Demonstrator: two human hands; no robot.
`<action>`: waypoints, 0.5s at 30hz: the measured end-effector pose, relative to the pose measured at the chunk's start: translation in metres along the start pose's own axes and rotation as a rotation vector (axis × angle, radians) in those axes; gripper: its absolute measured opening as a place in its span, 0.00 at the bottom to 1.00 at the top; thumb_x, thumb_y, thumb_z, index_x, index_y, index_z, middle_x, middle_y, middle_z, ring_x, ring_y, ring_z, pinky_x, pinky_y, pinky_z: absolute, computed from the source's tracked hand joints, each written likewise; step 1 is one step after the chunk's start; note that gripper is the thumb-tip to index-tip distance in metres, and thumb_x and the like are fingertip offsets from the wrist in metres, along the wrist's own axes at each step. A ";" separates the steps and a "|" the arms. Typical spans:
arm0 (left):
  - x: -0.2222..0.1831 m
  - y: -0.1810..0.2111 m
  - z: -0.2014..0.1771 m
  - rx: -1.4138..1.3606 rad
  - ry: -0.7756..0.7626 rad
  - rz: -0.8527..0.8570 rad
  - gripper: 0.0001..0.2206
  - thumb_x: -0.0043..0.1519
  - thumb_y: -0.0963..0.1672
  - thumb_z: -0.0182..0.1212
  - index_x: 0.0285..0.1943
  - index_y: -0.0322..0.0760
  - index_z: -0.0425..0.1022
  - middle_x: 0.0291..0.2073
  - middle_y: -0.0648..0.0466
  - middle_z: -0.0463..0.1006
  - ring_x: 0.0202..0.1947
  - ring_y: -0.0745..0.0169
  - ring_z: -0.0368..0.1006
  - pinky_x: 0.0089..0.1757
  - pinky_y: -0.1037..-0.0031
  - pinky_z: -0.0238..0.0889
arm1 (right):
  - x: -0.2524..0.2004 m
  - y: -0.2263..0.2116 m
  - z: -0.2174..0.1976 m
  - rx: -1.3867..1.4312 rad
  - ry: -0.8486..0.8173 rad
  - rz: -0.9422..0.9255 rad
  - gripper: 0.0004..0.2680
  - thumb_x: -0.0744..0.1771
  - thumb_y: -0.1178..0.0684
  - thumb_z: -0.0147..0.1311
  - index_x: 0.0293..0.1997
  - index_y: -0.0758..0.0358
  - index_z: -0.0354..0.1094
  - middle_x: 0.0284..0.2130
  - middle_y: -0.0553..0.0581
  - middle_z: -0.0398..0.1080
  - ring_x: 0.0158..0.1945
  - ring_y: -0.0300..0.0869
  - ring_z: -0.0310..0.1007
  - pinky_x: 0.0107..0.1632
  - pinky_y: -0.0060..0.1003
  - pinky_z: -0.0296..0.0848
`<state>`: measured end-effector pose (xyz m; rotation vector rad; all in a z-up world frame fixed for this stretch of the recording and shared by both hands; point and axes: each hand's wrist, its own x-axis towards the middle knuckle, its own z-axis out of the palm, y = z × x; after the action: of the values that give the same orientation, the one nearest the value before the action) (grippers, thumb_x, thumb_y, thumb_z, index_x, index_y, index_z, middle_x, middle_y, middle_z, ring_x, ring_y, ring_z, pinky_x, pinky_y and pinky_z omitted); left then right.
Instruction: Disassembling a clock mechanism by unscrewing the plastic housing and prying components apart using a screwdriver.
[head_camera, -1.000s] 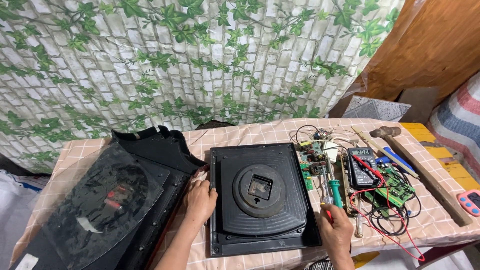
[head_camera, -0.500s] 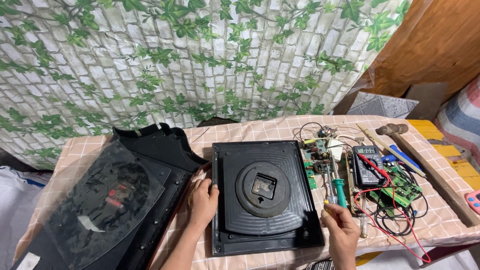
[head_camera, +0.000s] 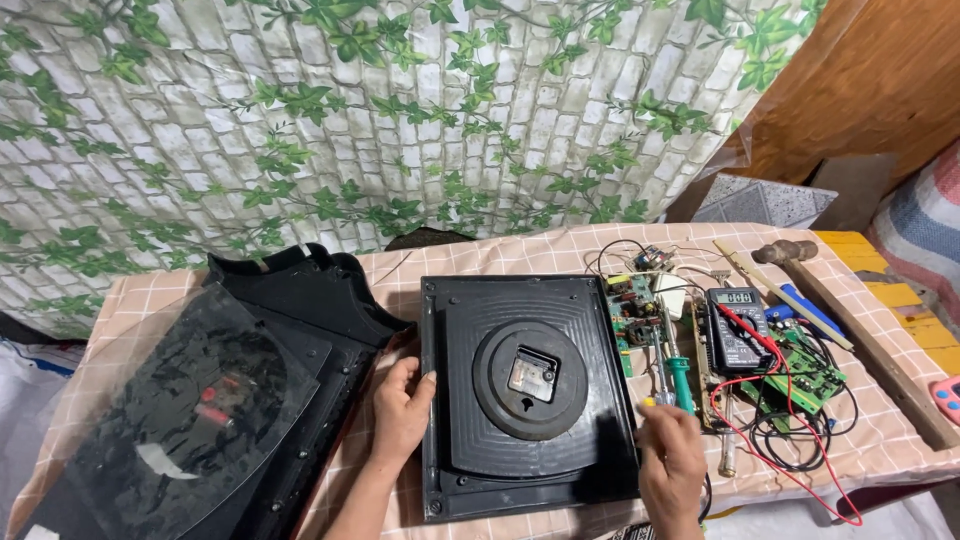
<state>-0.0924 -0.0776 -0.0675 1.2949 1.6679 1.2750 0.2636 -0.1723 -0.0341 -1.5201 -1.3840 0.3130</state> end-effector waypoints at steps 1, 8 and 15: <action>-0.001 0.004 -0.002 -0.002 -0.001 0.001 0.17 0.59 0.46 0.64 0.54 0.33 0.77 0.45 0.50 0.83 0.44 0.59 0.79 0.49 0.71 0.71 | 0.002 0.016 0.002 -0.002 0.001 -0.001 0.13 0.68 0.66 0.46 0.53 0.61 0.76 0.46 0.60 0.66 0.40 0.42 0.71 0.48 0.35 0.74; -0.006 0.022 -0.006 -0.286 -0.134 -0.040 0.18 0.58 0.43 0.65 0.57 0.32 0.73 0.51 0.48 0.81 0.54 0.59 0.76 0.57 0.71 0.67 | 0.017 0.058 0.013 -0.570 -0.180 0.301 0.10 0.70 0.46 0.47 0.54 0.40 0.74 0.52 0.50 0.68 0.48 0.48 0.76 0.43 0.50 0.75; -0.008 0.044 -0.004 -0.779 -0.165 -0.449 0.22 0.52 0.42 0.65 0.58 0.38 0.73 0.48 0.44 0.82 0.50 0.48 0.76 0.54 0.56 0.68 | 0.035 0.038 0.014 -0.660 -0.337 0.439 0.15 0.67 0.53 0.43 0.58 0.42 0.73 0.55 0.47 0.72 0.49 0.51 0.78 0.45 0.50 0.76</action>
<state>-0.0800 -0.0846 -0.0250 0.5026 1.0729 1.2919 0.2858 -0.1292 -0.0558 -2.4182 -1.4806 0.4189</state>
